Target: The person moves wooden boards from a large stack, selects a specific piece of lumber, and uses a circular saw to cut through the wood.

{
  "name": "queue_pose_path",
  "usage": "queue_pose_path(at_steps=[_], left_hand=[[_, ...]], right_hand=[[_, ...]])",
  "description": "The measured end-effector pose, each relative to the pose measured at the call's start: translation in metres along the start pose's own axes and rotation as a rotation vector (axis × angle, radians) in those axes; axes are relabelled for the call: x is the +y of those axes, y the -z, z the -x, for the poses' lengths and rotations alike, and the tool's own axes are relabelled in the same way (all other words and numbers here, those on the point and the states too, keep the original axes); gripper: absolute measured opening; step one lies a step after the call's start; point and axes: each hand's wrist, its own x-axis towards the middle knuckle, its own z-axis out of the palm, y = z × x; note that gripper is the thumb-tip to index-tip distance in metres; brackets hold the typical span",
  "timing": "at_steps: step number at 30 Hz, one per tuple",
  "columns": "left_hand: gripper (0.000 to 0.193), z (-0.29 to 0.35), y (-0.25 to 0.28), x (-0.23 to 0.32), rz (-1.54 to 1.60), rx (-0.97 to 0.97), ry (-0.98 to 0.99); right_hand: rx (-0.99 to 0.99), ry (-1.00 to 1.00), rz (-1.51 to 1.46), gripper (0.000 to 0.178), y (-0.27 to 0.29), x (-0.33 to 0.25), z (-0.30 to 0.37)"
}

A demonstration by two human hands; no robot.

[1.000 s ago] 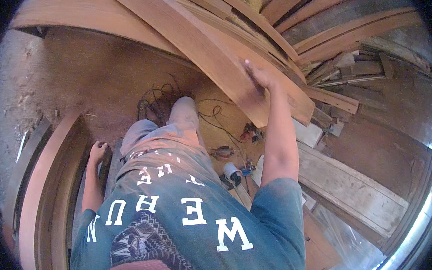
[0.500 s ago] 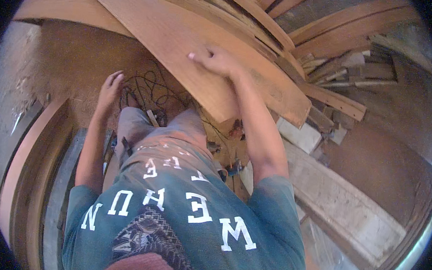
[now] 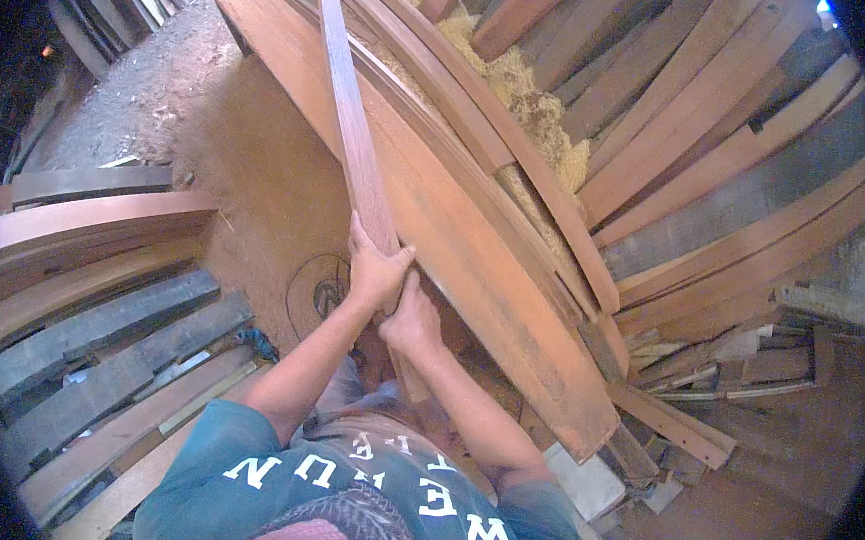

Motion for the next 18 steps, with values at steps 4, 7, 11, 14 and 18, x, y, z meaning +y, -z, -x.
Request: queue_pose_path(at_steps=[4, 7, 11, 14, 18], left_hand=[[0.116, 0.003, 0.018, -0.029, -0.08, 0.026, -0.005], [0.113, -0.004, 0.063, -0.073, -0.09, 0.037, -0.105], [0.106, -0.014, 0.157, -0.129, 0.012, 0.002, -0.03], [0.081, -0.025, 0.234, -0.159, -0.089, 0.082, 0.076], [0.071, -0.041, 0.296, -0.176, -0.605, 0.217, 0.239]], right_hand=[[0.033, 0.102, -0.05, 0.098, -0.056, -0.004, 0.007], [-0.197, 0.118, -0.067, 0.116, -0.1, -0.017, 0.009], [-0.337, 0.446, -0.029, 0.103, -0.124, -0.03, 0.005], [-0.533, 0.565, 0.004, 0.097, -0.13, -0.039, -0.004], [-0.629, 0.689, 0.066, 0.092, -0.154, -0.06, -0.016]])
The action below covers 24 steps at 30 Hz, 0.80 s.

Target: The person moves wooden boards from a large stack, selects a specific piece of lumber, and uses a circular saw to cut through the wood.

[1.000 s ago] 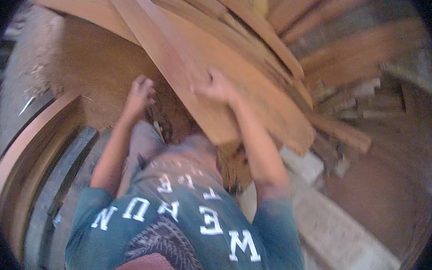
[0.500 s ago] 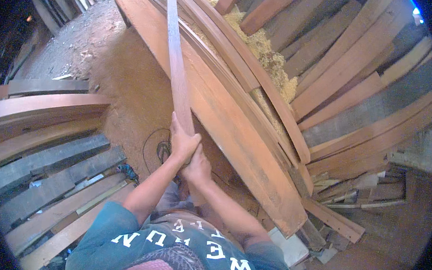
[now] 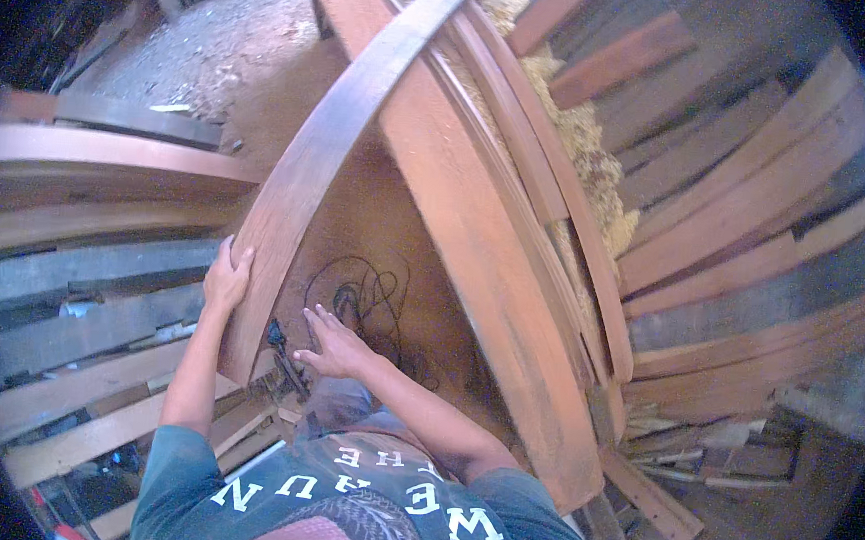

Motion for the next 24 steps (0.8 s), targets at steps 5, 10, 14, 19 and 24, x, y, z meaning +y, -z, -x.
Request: queue_pose_path(at_steps=[5, 10, 14, 19, 24], left_hand=[[0.073, -0.019, -0.014, -0.016, -0.009, 0.042, 0.078], [0.067, -0.032, -0.054, -0.043, 0.064, -0.1, 0.131], [0.064, -0.04, -0.059, -0.053, 0.106, -0.088, 0.101], [0.062, -0.042, -0.043, -0.049, 0.142, -0.104, 0.172], [0.062, -0.064, -0.036, -0.049, 0.269, -0.08, 0.396]], right_hand=[[-0.138, -0.085, -0.138, 0.085, 0.008, 0.012, -0.035], [-0.17, -0.381, -0.16, 0.071, 0.056, 0.043, -0.077], [0.043, -0.465, -0.216, 0.071, 0.105, 0.071, -0.129], [0.37, -0.65, -0.66, 0.08, 0.175, 0.122, -0.235], [0.635, -0.701, -1.018, 0.103, 0.237, 0.152, -0.337]])
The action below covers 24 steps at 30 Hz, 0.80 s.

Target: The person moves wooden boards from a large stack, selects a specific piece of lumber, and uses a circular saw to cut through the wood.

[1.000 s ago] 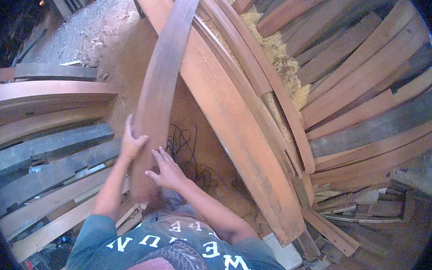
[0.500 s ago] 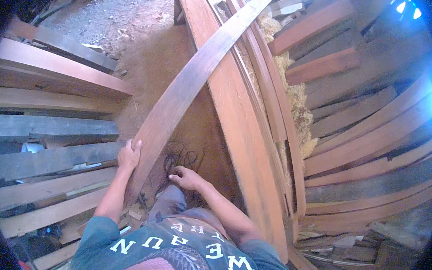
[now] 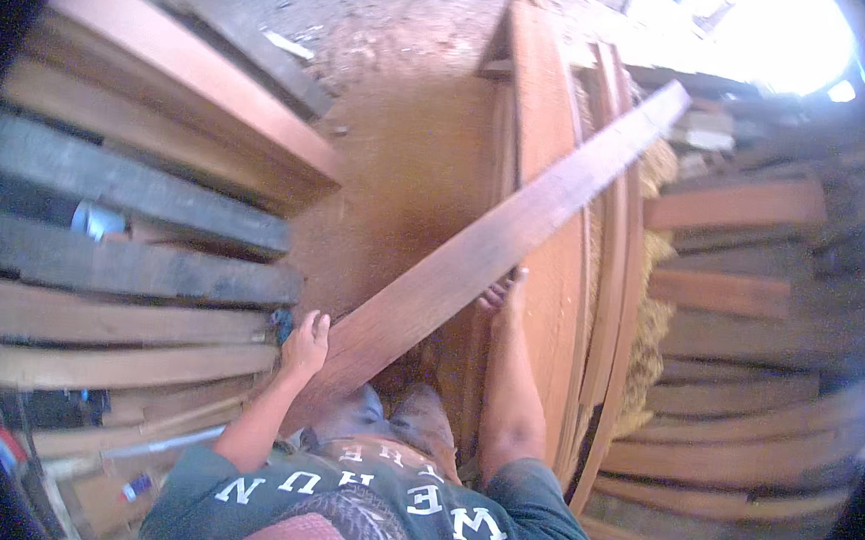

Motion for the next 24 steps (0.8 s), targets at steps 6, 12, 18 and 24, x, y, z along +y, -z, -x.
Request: queue_pose_path(at_steps=[6, 12, 18, 24], left_hand=[[0.062, 0.004, -0.005, 0.005, -0.073, 0.087, 0.093], [0.055, 0.001, -0.007, 0.001, -0.084, 0.104, 0.085], [0.05, 0.003, 0.007, -0.031, 0.106, 0.023, 0.21], [0.044, 0.043, 0.061, -0.141, -0.021, 0.048, 0.273]], right_hand=[[-0.023, 0.099, -0.083, 0.101, -0.036, -0.034, -0.058], [0.191, 0.099, 0.126, 0.095, -0.058, -0.035, -0.044], [0.431, 0.185, 0.435, 0.108, -0.074, -0.014, -0.011], [0.196, 0.151, 0.338, 0.097, -0.098, 0.096, 0.075]])
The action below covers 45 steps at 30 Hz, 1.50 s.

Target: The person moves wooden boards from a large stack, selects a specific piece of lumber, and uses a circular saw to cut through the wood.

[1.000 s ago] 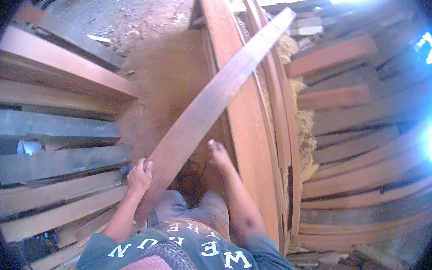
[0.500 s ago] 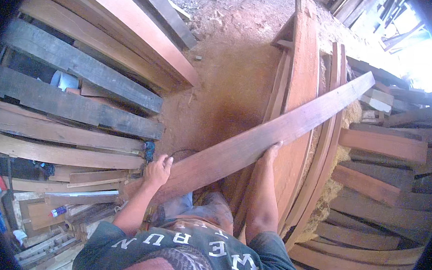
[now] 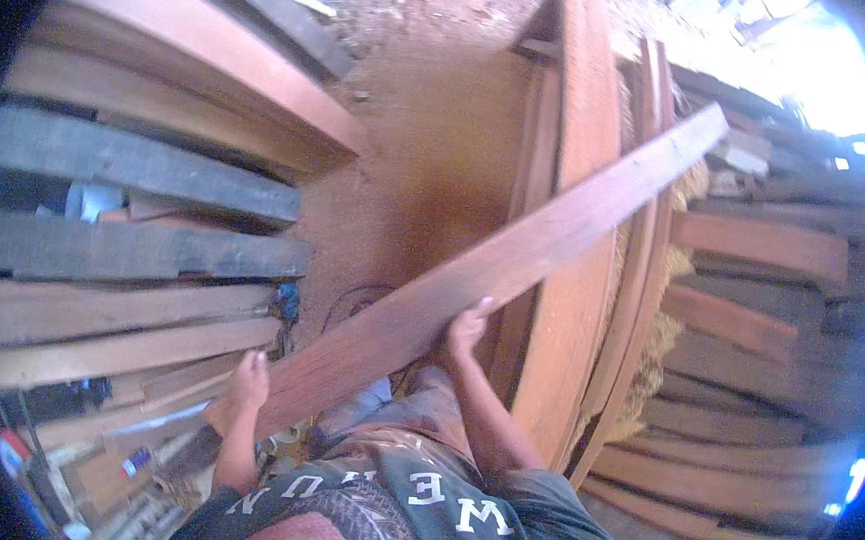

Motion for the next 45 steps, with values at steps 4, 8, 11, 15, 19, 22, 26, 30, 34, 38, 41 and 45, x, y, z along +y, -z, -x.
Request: queue_pose_path(at_steps=[4, 8, 11, 15, 19, 22, 26, 30, 34, 38, 41, 45], left_hand=[[0.039, -0.017, 0.04, -0.058, 0.16, -0.114, -0.037], [0.038, -0.084, 0.033, -0.036, 0.162, -0.182, -0.207], [0.046, -0.152, -0.022, 0.053, 0.593, -0.369, -0.15], [0.058, -0.185, -0.104, 0.214, 0.587, -0.565, -0.475], [0.073, -0.171, -0.142, 0.342, 0.337, -0.618, -0.461], [0.076, -0.161, -0.153, 0.399, 0.412, -0.851, -0.403], [0.109, -0.152, -0.15, 0.427, 0.201, -0.853, -0.368], [0.108, -0.157, -0.141, 0.452, -0.01, -0.98, -0.444], [0.106, -0.155, -0.139, 0.48, -0.115, -1.034, -0.363], [0.1, -0.148, -0.15, 0.493, -0.127, -1.039, -0.323], [0.096, -0.149, -0.16, 0.492, -0.101, -1.126, -0.287], [0.091, -0.148, -0.155, 0.482, -0.12, -1.039, -0.428]], right_hand=[[-0.329, -0.166, -0.255, 0.089, -0.008, 0.025, 0.062], [-0.435, -0.27, -0.331, 0.087, -0.005, 0.023, 0.073], [-0.48, -0.266, -0.265, 0.087, -0.003, 0.02, 0.064], [-0.621, -0.244, 0.153, 0.086, 0.017, 0.009, 0.043], [-0.669, -0.172, 0.558, 0.082, 0.078, -0.031, -0.011], [-0.374, -0.036, 0.442, 0.071, 0.131, -0.087, -0.101], [-0.118, 0.0, -0.175, 0.07, 0.19, -0.181, -0.239], [-0.05, -0.009, -0.476, 0.092, 0.199, -0.256, -0.355], [-0.141, 0.009, -0.566, 0.096, 0.196, -0.292, -0.434], [-0.099, 0.04, -0.593, 0.096, 0.176, -0.306, -0.474], [-0.048, 0.001, -0.489, 0.098, 0.172, -0.311, -0.47], [-0.075, -0.009, -0.556, 0.094, 0.179, -0.322, -0.439]])
